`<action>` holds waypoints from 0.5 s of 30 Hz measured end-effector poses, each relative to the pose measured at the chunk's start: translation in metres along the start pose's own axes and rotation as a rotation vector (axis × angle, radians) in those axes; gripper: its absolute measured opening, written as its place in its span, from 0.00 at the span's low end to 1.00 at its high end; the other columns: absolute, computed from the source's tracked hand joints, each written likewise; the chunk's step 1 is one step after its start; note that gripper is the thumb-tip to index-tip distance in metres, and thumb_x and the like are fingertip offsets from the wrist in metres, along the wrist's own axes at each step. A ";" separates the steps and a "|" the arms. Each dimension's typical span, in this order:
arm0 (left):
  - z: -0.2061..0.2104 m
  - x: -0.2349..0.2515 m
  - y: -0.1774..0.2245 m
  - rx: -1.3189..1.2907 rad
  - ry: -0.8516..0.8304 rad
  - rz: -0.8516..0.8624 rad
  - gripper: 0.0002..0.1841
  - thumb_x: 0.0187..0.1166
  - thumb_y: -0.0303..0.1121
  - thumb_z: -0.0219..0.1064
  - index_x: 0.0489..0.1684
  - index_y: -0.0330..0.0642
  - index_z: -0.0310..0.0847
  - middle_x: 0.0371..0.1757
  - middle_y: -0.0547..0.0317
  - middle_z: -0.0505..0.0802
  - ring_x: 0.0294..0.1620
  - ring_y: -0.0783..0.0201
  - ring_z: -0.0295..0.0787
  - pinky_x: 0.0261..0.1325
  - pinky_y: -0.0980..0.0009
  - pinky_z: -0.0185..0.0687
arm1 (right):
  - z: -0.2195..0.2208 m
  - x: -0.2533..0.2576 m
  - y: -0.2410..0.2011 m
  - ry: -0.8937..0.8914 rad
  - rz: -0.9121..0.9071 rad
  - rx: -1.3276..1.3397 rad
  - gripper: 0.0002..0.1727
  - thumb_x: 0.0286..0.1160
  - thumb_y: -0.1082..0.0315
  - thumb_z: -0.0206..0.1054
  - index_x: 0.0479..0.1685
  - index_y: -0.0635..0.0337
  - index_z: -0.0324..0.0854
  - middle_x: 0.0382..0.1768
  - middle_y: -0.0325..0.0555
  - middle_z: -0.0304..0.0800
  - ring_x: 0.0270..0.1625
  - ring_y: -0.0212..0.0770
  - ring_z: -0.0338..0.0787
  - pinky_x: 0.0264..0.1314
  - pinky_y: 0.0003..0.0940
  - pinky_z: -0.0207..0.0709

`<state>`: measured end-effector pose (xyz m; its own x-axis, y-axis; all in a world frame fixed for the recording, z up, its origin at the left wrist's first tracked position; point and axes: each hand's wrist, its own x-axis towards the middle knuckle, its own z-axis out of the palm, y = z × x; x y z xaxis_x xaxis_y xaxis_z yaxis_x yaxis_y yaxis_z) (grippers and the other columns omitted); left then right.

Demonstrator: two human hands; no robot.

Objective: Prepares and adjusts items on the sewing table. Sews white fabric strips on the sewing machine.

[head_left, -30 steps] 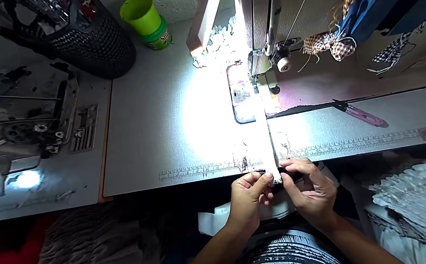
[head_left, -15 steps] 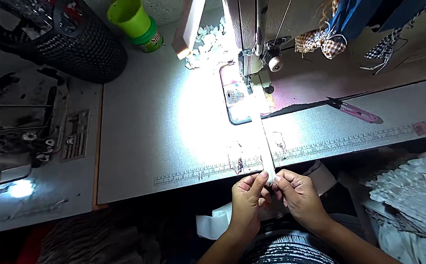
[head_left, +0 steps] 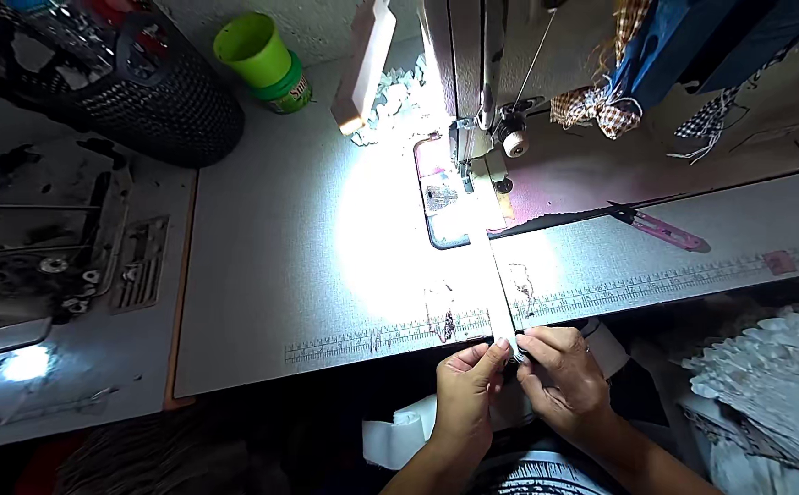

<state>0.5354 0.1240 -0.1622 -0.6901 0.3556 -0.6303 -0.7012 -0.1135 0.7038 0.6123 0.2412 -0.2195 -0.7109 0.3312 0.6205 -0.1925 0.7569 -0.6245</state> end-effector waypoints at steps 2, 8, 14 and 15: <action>0.000 0.000 0.000 -0.046 -0.009 -0.066 0.14 0.83 0.23 0.65 0.21 0.37 0.85 0.18 0.64 0.82 0.14 0.79 0.69 0.18 0.85 0.64 | 0.002 0.002 0.008 0.020 -0.086 0.031 0.10 0.77 0.71 0.68 0.51 0.58 0.91 0.52 0.45 0.92 0.60 0.38 0.86 0.71 0.28 0.75; -0.010 -0.002 0.001 -0.032 -0.046 -0.120 0.13 0.85 0.26 0.63 0.26 0.37 0.85 0.19 0.64 0.83 0.13 0.80 0.70 0.16 0.86 0.66 | -0.001 0.007 0.022 -0.075 -0.247 0.051 0.10 0.80 0.73 0.65 0.51 0.57 0.91 0.56 0.42 0.94 0.64 0.40 0.84 0.75 0.32 0.69; -0.036 0.007 0.025 0.851 -0.059 1.134 0.08 0.74 0.33 0.74 0.29 0.38 0.88 0.25 0.63 0.88 0.23 0.79 0.81 0.27 0.85 0.78 | -0.005 0.012 0.021 -0.096 -0.282 0.021 0.10 0.84 0.71 0.61 0.50 0.56 0.90 0.61 0.41 0.93 0.72 0.40 0.84 0.80 0.34 0.68; -0.036 0.017 0.037 0.979 -0.038 1.297 0.09 0.78 0.34 0.71 0.34 0.37 0.90 0.32 0.58 0.92 0.31 0.76 0.86 0.35 0.84 0.82 | -0.003 0.011 0.021 -0.094 -0.287 0.023 0.10 0.85 0.71 0.61 0.50 0.55 0.89 0.61 0.40 0.94 0.73 0.39 0.83 0.81 0.34 0.67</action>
<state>0.4916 0.0925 -0.1583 -0.6800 0.5196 0.5172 0.7018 0.2572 0.6643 0.6023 0.2627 -0.2248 -0.6846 0.0515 0.7271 -0.4090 0.7986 -0.4417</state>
